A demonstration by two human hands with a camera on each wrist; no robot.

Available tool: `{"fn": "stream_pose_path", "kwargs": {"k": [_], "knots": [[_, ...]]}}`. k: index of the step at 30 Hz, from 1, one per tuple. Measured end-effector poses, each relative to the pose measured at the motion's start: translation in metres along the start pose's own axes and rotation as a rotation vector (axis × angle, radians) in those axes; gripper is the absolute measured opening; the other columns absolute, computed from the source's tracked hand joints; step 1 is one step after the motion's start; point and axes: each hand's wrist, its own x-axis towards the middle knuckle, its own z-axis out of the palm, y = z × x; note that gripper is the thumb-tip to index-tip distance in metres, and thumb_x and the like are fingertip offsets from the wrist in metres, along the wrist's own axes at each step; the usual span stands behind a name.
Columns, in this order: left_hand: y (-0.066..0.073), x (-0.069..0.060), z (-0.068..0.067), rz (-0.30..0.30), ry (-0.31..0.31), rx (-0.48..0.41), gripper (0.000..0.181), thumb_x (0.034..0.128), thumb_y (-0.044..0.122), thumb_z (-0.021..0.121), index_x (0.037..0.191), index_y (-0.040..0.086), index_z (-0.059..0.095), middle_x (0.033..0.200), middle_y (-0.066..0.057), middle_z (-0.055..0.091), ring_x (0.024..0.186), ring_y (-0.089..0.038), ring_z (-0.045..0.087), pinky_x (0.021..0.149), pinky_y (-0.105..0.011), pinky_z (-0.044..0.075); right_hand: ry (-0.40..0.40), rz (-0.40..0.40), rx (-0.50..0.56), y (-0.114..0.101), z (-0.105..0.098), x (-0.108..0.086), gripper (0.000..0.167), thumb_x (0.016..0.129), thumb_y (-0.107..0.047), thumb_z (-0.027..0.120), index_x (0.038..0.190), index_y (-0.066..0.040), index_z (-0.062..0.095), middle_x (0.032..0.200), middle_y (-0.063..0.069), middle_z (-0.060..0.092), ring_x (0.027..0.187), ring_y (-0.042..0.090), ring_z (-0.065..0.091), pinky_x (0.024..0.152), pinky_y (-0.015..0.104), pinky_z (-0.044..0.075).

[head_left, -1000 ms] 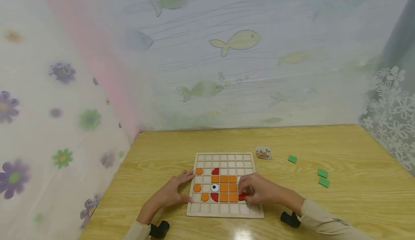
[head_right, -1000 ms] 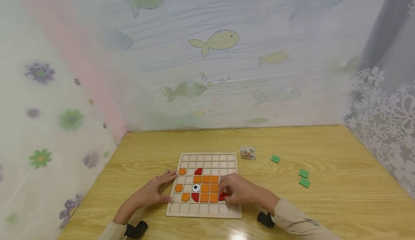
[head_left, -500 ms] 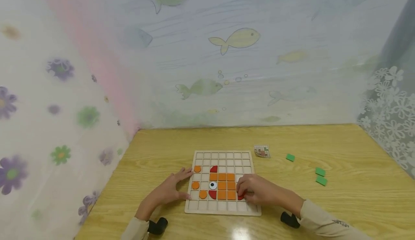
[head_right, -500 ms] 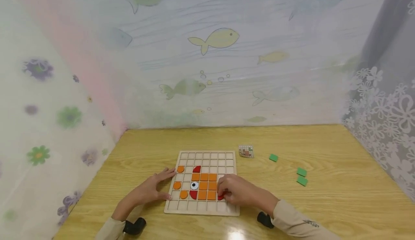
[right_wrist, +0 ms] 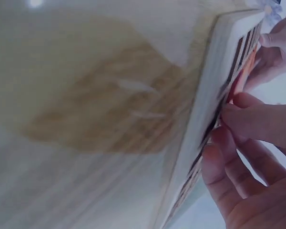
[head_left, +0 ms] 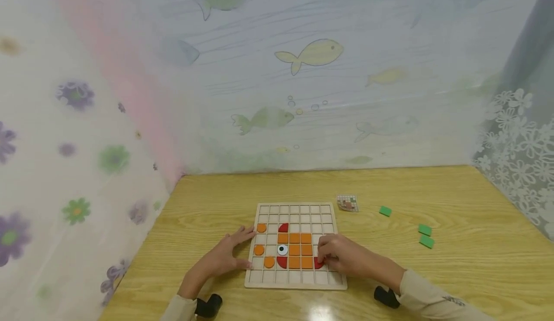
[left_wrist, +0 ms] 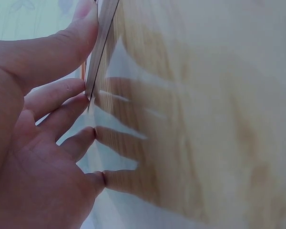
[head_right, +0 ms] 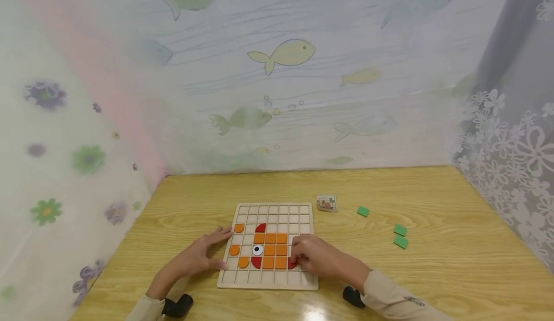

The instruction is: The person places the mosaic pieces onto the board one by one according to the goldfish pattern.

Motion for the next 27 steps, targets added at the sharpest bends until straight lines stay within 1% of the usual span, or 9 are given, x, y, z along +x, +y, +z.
{"fn": "stream_pose_path", "kwargs": {"k": [2,4,8,12,16,20,27], "knots": [[0.000,0.000,0.000,0.001,0.001,-0.004,0.077,0.0784,0.026,0.077,0.143,0.004,0.041,0.152,-0.014,0.030,0.140,-0.039,0.015,0.108,-0.064,0.004,-0.001,0.005,0.002,0.000,0.000,0.001,0.022,0.076,0.013,0.064,0.077,-0.008,0.071,0.077,-0.002,0.060,0.073,0.005,0.055,0.066,0.013,0.047],[0.000,-0.001,0.000,0.005,0.001,-0.003,0.077,0.0783,0.027,0.077,0.143,0.005,0.042,0.152,-0.014,0.030,0.140,-0.039,0.015,0.108,-0.065,0.005,-0.014,0.028,0.004,-0.001,-0.001,0.001,0.023,0.076,0.013,0.062,0.077,-0.008,0.071,0.078,-0.003,0.060,0.073,0.005,0.055,0.066,0.014,0.048],[0.000,-0.001,0.000,0.013,0.000,-0.007,0.077,0.0782,0.026,0.077,0.143,0.003,0.042,0.151,-0.015,0.030,0.140,-0.040,0.015,0.107,-0.065,0.005,-0.051,0.099,0.004,-0.003,-0.003,-0.001,0.022,0.078,0.011,0.062,0.080,-0.009,0.072,0.082,-0.004,0.060,0.075,0.005,0.054,0.066,0.016,0.048],[0.000,-0.002,-0.001,0.010,0.001,-0.011,0.077,0.0785,0.025,0.077,0.143,0.003,0.041,0.151,-0.015,0.029,0.140,-0.040,0.015,0.107,-0.065,0.004,-0.061,0.161,0.004,-0.004,-0.010,-0.006,0.018,0.080,0.006,0.065,0.082,-0.011,0.072,0.083,-0.005,0.060,0.072,0.005,0.053,0.063,0.017,0.048],[0.000,-0.001,0.000,0.000,0.001,-0.008,0.077,0.0788,0.024,0.077,0.143,0.003,0.041,0.152,-0.015,0.029,0.140,-0.040,0.014,0.108,-0.064,0.004,-0.060,0.226,0.022,-0.005,-0.022,-0.016,0.016,0.081,0.002,0.066,0.085,-0.012,0.071,0.086,-0.006,0.060,0.074,0.006,0.054,0.063,0.021,0.049],[0.000,-0.001,0.000,0.006,0.000,0.004,0.076,0.0790,0.024,0.077,0.143,0.003,0.041,0.152,-0.014,0.029,0.140,-0.039,0.015,0.108,-0.064,0.004,-0.054,0.267,0.031,-0.001,-0.037,-0.029,0.017,0.082,0.003,0.064,0.089,-0.011,0.070,0.089,-0.005,0.059,0.076,0.009,0.055,0.063,0.025,0.050],[-0.001,-0.001,0.000,0.008,-0.002,0.005,0.076,0.0787,0.023,0.077,0.143,0.003,0.041,0.151,-0.014,0.030,0.140,-0.040,0.015,0.107,-0.065,0.005,-0.019,0.307,-0.027,0.009,-0.060,-0.054,0.017,0.082,0.001,0.067,0.094,-0.011,0.067,0.093,-0.003,0.058,0.076,0.011,0.055,0.062,0.028,0.050]]}}
